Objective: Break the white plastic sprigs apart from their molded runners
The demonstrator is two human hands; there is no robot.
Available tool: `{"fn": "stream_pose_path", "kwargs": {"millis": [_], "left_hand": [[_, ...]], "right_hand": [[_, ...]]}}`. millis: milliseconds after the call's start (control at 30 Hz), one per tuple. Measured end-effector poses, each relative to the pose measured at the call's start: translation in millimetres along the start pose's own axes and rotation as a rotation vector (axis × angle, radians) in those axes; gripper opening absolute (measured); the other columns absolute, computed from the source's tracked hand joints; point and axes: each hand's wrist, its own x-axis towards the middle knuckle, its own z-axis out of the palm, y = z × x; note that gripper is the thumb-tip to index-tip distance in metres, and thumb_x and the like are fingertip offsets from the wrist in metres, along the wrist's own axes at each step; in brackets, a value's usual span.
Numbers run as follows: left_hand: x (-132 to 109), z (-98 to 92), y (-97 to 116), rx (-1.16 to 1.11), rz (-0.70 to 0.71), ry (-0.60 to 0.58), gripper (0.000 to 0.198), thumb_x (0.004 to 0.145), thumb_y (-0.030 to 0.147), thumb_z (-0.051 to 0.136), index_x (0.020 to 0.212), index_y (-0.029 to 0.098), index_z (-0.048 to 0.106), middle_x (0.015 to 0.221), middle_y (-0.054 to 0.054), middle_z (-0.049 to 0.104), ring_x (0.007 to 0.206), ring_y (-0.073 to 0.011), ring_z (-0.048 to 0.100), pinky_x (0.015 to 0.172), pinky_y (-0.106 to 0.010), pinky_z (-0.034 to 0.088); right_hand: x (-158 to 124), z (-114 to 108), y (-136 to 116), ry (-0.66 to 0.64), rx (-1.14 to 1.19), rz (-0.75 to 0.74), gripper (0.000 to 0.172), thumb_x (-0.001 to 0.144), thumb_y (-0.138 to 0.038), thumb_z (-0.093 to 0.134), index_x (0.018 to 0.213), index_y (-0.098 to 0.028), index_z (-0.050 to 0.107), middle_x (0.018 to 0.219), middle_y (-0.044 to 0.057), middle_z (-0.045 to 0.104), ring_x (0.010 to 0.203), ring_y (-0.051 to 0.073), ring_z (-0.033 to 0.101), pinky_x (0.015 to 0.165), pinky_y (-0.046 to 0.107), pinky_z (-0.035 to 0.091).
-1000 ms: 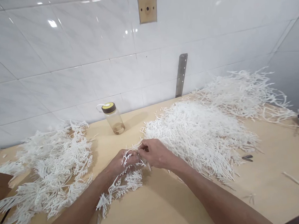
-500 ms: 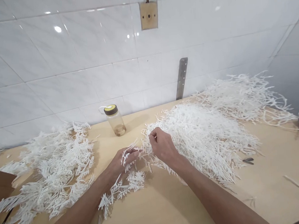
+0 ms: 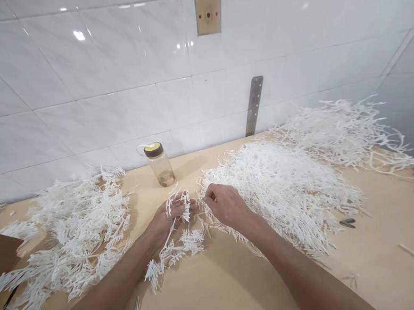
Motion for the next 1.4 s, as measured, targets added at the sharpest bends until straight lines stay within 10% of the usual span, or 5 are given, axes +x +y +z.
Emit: {"fn": "stream_pose_path", "kwargs": {"millis": [433, 1033, 1400], "left_hand": [[-6.5, 11.0, 1.4, -0.061, 0.006, -0.046, 0.056, 0.069, 0.016, 0.077, 0.123, 0.022, 0.064, 0.127, -0.01, 0.065, 0.12, -0.0261, 0.058, 0.104, -0.037, 0.04], [-2.7, 3.6, -5.4, 0.197, -0.057, -0.142, 0.037, 0.064, 0.04, 0.084, 0.07, 0.015, 0.057, 0.055, 0.0, 0.061, 0.044, -0.0102, 0.053, 0.043, -0.021, 0.037], [0.1, 3.0, -6.6, 0.3, 0.141, 0.107, 0.039, 0.07, 0.044, 0.078, 0.067, 0.018, 0.05, 0.045, 0.004, 0.053, 0.036, -0.0056, 0.04, 0.037, -0.018, 0.026]], "right_hand": [[-8.3, 21.6, -21.5, -0.187, 0.402, 0.1, 0.022, 0.089, -0.037, 0.052, 0.079, -0.019, 0.061, 0.056, -0.003, 0.057, 0.047, 0.013, 0.052, 0.048, 0.025, 0.039], [-3.8, 21.4, -17.1, -0.056, 0.628, 0.169, 0.025, 0.084, -0.043, 0.058, 0.08, -0.018, 0.062, 0.059, -0.003, 0.056, 0.041, 0.009, 0.05, 0.04, 0.021, 0.043], [-8.2, 16.8, -20.3, -0.222, 0.621, 0.215, 0.03, 0.079, -0.045, 0.067, 0.083, -0.018, 0.056, 0.07, -0.002, 0.057, 0.046, 0.01, 0.056, 0.039, 0.022, 0.048]]}}
